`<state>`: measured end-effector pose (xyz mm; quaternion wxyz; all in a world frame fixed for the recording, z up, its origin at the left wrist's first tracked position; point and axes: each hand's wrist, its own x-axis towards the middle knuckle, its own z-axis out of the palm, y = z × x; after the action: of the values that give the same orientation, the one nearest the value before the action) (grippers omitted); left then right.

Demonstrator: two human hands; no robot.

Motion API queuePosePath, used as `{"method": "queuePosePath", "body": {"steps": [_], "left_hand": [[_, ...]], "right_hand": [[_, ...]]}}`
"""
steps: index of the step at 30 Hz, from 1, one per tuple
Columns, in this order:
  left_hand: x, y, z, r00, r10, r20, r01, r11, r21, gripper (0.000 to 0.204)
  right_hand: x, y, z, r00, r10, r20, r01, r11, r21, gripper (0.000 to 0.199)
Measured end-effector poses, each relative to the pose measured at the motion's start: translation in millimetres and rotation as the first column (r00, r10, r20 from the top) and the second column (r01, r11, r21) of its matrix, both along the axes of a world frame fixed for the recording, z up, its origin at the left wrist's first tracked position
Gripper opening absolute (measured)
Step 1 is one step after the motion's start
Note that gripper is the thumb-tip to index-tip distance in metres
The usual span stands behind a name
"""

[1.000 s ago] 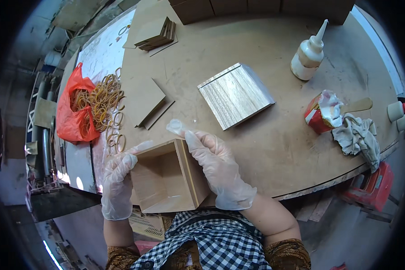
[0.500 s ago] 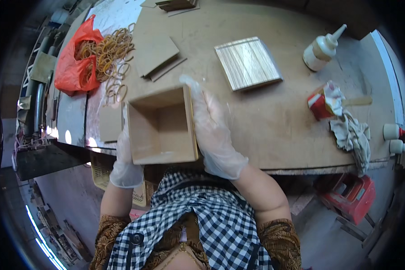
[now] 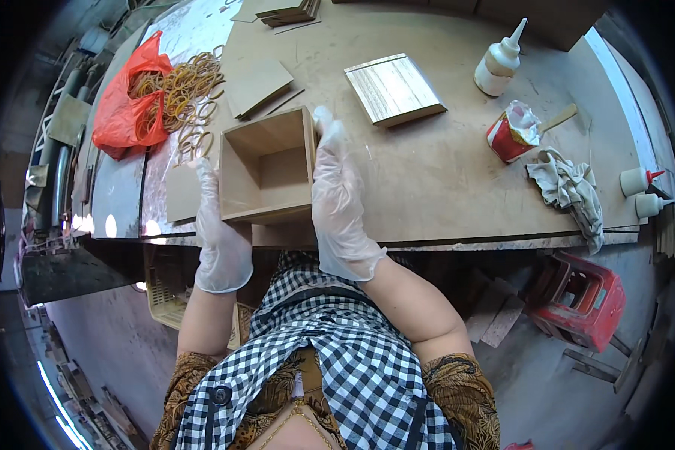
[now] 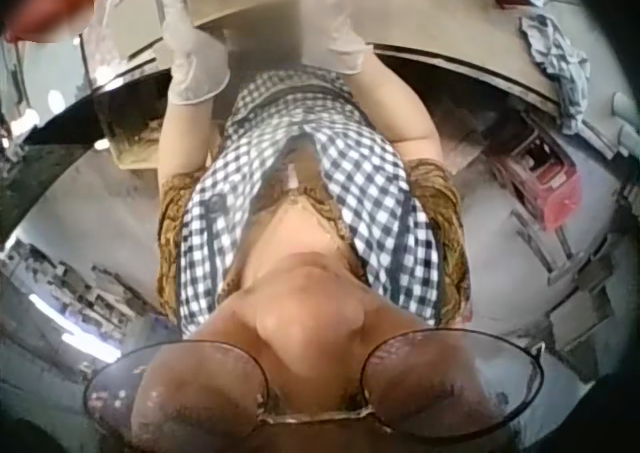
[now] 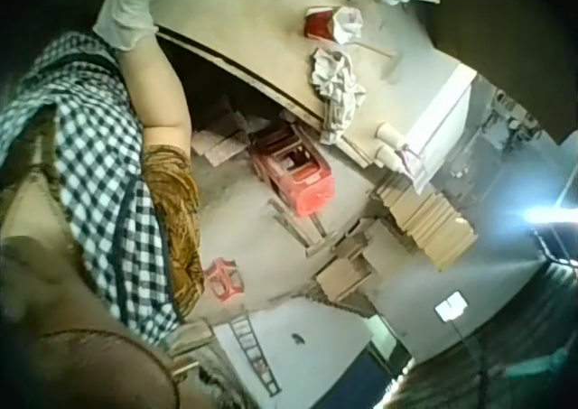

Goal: The person assembles small cardboard boxes by folding flat pieces into shape and securing the edges with rubber bands. They handle multiple units sequentially, applying tension to the bands to hold the structure together before moving to the next box.

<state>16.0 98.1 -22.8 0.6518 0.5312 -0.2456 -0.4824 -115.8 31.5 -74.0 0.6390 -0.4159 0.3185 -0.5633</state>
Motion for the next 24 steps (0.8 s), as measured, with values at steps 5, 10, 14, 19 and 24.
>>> {"method": "queuePosePath", "body": {"steps": [5,10,14,19,24], "left_hand": [[-5.6,-2.7,-5.0,0.992,0.052,-0.119,-0.057,0.997,-0.044,0.059],[-8.4,1.8,2.3,0.997,0.020,-0.069,-0.025,0.997,-0.068,0.058],[-1.4,4.6,-3.2,0.999,-0.007,-0.033,0.005,0.998,-0.066,0.056],[1.7,2.8,-2.5,0.995,-0.005,0.100,0.012,0.998,-0.067,0.053],[3.2,1.3,-4.4,0.997,-0.012,0.078,0.027,0.981,-0.192,0.056]], "right_hand": [[1.4,3.2,6.7,0.991,0.012,0.137,-0.024,0.996,0.082,0.052],[-3.3,3.9,12.1,0.989,0.032,0.143,-0.036,0.999,0.023,0.053],[-6.1,5.8,11.2,0.996,0.033,0.087,-0.030,0.999,-0.036,0.051],[-8.7,5.2,16.1,0.994,0.072,0.082,-0.069,0.997,-0.045,0.051],[-9.8,4.5,16.2,0.991,0.114,0.073,-0.111,0.993,-0.044,0.054]]}}
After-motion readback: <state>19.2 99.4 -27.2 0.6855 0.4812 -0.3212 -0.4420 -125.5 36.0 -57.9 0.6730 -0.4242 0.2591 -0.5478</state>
